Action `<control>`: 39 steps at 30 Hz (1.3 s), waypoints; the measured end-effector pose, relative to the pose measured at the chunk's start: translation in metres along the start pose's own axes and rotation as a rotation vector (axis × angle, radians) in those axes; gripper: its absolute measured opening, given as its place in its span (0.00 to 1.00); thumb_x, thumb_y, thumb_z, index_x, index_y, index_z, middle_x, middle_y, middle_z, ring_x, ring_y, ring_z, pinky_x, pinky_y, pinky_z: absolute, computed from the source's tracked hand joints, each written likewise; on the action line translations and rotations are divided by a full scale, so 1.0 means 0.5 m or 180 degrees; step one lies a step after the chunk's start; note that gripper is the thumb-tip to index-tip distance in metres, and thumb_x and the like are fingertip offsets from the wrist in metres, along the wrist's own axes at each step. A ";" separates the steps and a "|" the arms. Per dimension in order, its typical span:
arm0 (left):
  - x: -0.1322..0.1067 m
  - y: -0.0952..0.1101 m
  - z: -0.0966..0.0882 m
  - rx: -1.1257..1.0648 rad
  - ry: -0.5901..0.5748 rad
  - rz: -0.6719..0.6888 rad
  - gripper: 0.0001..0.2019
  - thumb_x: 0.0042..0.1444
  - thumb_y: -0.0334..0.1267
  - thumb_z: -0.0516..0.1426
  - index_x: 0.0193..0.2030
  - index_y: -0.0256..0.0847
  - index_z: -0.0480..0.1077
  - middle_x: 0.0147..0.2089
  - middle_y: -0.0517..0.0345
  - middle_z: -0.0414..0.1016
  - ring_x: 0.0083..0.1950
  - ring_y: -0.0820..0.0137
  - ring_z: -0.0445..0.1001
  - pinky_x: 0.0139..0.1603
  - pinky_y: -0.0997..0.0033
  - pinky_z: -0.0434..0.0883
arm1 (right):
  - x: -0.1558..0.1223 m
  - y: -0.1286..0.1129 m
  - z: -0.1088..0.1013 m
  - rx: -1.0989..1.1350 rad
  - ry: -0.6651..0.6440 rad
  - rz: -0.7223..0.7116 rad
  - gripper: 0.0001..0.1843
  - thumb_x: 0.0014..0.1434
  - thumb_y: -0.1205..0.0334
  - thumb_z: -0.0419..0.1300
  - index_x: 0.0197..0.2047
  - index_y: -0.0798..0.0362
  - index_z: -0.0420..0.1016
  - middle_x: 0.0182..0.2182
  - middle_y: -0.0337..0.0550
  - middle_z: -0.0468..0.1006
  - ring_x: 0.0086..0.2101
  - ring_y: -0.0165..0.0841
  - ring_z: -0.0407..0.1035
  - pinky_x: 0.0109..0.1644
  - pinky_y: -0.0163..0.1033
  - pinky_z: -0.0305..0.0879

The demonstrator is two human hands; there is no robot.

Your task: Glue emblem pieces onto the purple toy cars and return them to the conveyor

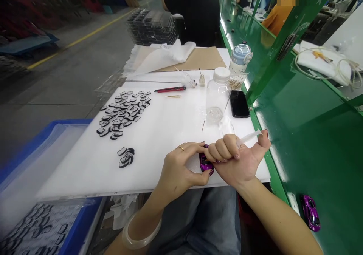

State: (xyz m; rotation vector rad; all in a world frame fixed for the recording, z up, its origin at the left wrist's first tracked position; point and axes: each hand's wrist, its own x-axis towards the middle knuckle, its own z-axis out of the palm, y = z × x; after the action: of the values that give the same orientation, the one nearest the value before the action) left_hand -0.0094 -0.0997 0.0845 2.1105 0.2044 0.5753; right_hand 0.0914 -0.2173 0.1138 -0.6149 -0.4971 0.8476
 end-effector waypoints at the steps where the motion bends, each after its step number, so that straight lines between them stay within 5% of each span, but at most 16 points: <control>1: 0.000 0.000 0.000 -0.0003 0.0009 0.0007 0.16 0.39 0.33 0.64 0.39 0.42 0.77 0.45 0.54 0.82 0.46 0.59 0.79 0.47 0.56 0.78 | 0.000 0.000 0.000 -0.0017 -0.0050 -0.0010 0.38 0.53 0.28 0.53 0.15 0.53 0.45 0.12 0.32 0.40 0.17 0.25 0.39 0.23 0.38 0.43; 25: -0.003 -0.004 0.005 0.0058 0.0059 0.0106 0.16 0.39 0.34 0.64 0.39 0.41 0.77 0.45 0.53 0.82 0.46 0.58 0.79 0.46 0.55 0.78 | -0.005 0.005 0.003 -0.0890 -0.0708 -0.0364 0.37 0.53 0.25 0.47 0.18 0.52 0.50 0.13 0.33 0.45 0.19 0.28 0.43 0.28 0.41 0.46; 39: -0.002 -0.006 0.006 0.0093 0.0052 0.0046 0.15 0.39 0.36 0.65 0.38 0.42 0.77 0.41 0.56 0.82 0.44 0.59 0.79 0.47 0.56 0.77 | -0.028 -0.013 0.035 -0.1515 -0.0429 -0.0175 0.38 0.52 0.23 0.50 0.18 0.51 0.47 0.15 0.33 0.46 0.21 0.29 0.42 0.31 0.42 0.43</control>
State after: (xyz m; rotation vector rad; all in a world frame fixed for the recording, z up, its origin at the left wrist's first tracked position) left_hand -0.0088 -0.1005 0.0806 2.1377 0.2080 0.6018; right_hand 0.0759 -0.2270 0.1287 -0.9783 -0.8468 0.7232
